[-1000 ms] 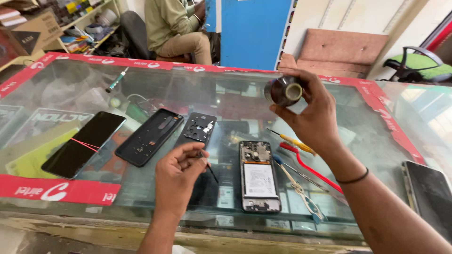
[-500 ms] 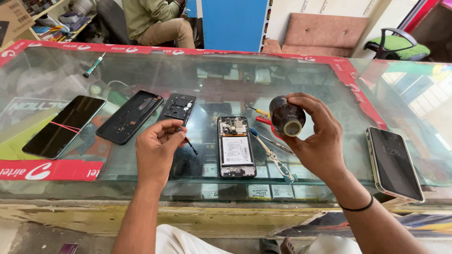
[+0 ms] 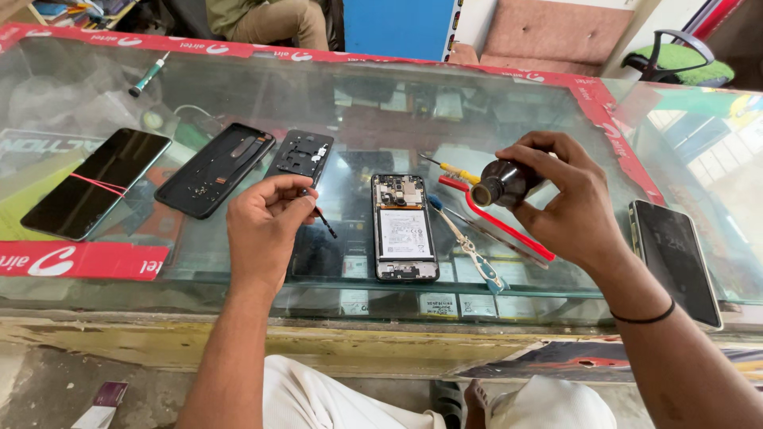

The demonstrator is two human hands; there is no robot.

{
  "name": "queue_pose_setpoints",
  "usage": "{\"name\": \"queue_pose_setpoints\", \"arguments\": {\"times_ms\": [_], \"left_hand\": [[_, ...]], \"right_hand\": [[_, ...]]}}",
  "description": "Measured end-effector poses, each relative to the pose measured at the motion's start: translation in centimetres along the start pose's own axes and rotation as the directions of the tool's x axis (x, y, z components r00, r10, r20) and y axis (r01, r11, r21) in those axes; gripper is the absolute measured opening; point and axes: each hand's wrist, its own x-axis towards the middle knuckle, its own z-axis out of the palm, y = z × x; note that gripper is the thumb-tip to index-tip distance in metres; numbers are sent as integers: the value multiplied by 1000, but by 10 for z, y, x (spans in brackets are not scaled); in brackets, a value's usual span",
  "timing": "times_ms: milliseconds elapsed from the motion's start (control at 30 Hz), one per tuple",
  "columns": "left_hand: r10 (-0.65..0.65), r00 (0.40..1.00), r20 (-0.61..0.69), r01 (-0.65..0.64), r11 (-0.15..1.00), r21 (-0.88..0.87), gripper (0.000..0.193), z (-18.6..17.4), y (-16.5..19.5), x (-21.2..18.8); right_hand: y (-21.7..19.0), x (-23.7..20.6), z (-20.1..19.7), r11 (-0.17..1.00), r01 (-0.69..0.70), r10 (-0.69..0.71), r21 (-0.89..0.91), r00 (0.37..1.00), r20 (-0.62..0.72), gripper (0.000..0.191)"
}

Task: The person cleans a small black phone component using a toothbrush and liquid from a bottle, then attempts to fit it into the bottom of a disassembled smartphone. The person continues to clean the component with the toothbrush.

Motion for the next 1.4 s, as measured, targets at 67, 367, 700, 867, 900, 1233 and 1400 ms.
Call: {"name": "queue_pose_setpoints", "arguments": {"times_ms": [67, 367, 700, 867, 900, 1233, 1400], "left_hand": [[12, 1000, 0, -12, 1000, -9, 17, 0, -1, 1], [-1, 1000, -29, 1, 1000, 15, 18, -2, 0, 2], [36, 998, -47, -34, 999, 36, 17, -8, -2, 4], [13, 998, -60, -9, 997, 71, 18, -10, -1, 4], [20, 998, -61, -15, 997, 76, 18, -10, -1, 4], [61, 996, -72, -53, 992, 114, 20, -13, -6, 4], [78, 994, -83, -66, 988, 141, 20, -16, -8, 3]], "right_hand": [[5, 4, 3, 1000, -26, 26, 2, 998, 54, 56], [21, 20, 21, 999, -30, 35, -30, 984, 173, 54], [26, 34, 33, 995, -66, 81, -69, 967, 241, 55], [25, 39, 36, 994, -51, 75, -94, 961, 266, 54], [24, 41, 36, 994, -34, 62, -104, 959, 276, 55], [21, 51, 38, 985, 31, 33, -173, 934, 356, 54], [19, 54, 40, 977, 51, 35, -208, 921, 387, 56]]}}
